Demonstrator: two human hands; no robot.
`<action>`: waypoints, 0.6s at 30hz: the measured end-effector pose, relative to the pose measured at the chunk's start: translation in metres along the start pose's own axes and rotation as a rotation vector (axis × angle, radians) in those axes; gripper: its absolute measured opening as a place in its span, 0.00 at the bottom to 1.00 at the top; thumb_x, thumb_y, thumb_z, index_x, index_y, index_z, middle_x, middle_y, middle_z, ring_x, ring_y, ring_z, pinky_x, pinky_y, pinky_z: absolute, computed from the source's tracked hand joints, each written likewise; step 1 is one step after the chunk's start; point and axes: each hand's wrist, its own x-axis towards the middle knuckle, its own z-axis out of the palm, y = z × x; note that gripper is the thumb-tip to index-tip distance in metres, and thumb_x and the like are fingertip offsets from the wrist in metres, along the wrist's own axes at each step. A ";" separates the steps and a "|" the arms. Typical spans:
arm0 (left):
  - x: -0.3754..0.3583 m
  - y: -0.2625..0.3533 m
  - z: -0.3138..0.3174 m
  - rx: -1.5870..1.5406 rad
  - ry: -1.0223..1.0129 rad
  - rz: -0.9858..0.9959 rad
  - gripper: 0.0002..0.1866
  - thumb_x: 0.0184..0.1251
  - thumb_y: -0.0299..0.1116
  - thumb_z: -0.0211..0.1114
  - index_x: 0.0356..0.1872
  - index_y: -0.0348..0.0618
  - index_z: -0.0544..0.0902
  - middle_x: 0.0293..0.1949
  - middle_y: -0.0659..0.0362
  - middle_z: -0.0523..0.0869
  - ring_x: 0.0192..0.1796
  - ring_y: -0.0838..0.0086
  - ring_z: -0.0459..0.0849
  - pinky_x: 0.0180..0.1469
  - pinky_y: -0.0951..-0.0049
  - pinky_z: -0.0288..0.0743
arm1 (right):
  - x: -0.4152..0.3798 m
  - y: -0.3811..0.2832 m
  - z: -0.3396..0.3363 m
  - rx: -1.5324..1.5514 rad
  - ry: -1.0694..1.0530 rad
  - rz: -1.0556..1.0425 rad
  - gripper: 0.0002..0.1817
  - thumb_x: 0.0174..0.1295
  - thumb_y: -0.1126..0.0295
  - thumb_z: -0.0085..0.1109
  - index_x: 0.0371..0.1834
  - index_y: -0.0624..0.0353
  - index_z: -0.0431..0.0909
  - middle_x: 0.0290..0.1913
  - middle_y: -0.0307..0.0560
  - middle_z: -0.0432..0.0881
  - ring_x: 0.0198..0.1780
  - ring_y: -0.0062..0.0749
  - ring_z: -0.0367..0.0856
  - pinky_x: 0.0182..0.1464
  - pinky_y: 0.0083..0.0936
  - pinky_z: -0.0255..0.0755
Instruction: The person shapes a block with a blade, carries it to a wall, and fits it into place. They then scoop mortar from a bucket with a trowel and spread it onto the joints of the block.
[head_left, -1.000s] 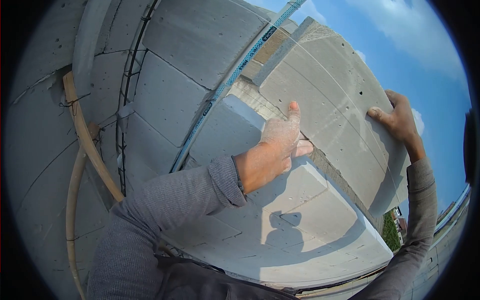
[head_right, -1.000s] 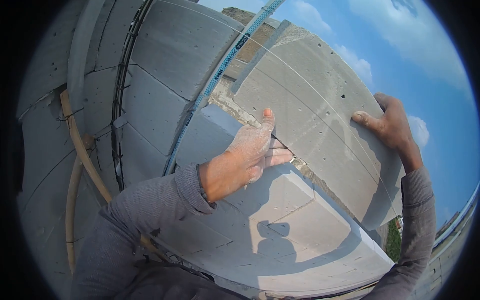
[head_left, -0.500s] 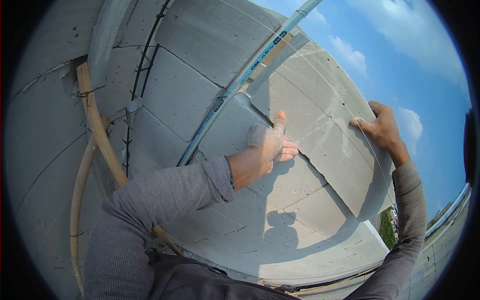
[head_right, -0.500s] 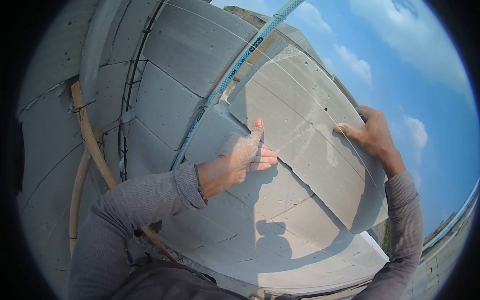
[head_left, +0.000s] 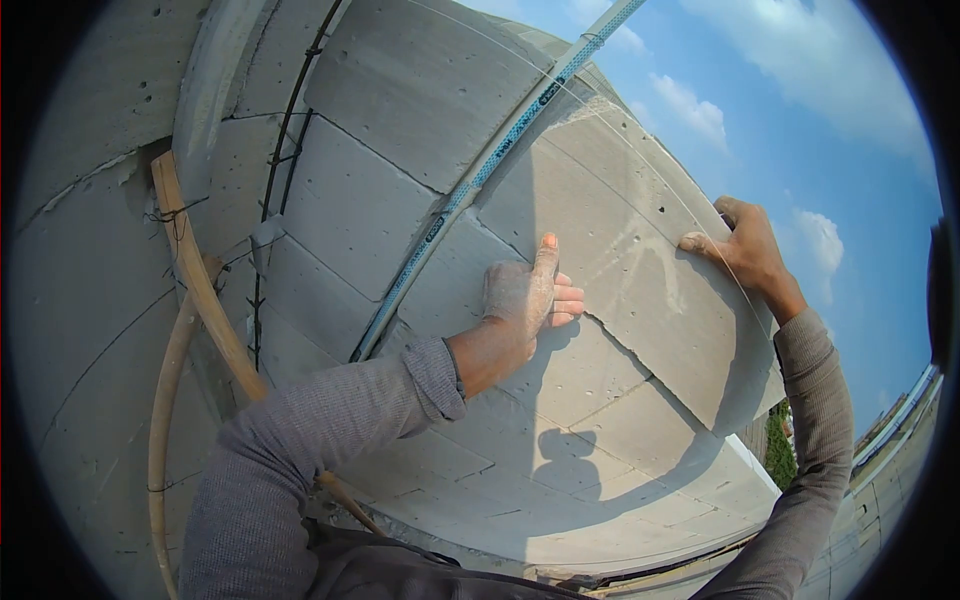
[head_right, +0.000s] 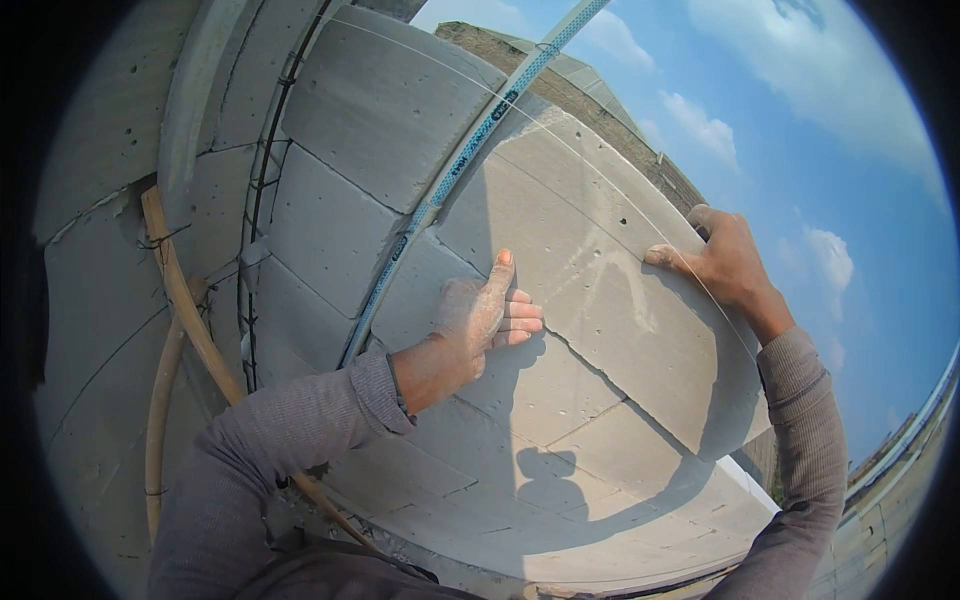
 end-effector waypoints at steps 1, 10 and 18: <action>0.000 -0.002 0.001 -0.021 0.012 0.035 0.40 0.82 0.63 0.50 0.58 0.23 0.80 0.48 0.38 0.90 0.48 0.61 0.94 0.44 0.74 0.91 | 0.000 -0.001 -0.001 -0.019 -0.005 -0.026 0.46 0.44 0.30 0.80 0.33 0.74 0.88 0.22 0.55 0.84 0.21 0.40 0.84 0.28 0.33 0.80; 0.001 -0.011 -0.014 0.004 0.032 0.204 0.34 0.82 0.59 0.55 0.49 0.26 0.82 0.39 0.45 0.91 0.39 0.69 0.93 0.36 0.77 0.89 | 0.007 -0.001 0.007 0.025 0.017 0.015 0.47 0.41 0.29 0.81 0.35 0.74 0.88 0.22 0.56 0.85 0.23 0.42 0.86 0.29 0.36 0.81; 0.010 0.147 -0.057 0.353 0.279 1.624 0.15 0.83 0.40 0.60 0.43 0.37 0.85 0.34 0.54 0.91 0.40 0.78 0.90 0.46 0.75 0.86 | 0.003 0.006 0.004 0.004 0.051 -0.087 0.38 0.53 0.36 0.77 0.35 0.71 0.89 0.22 0.56 0.84 0.22 0.41 0.84 0.29 0.36 0.79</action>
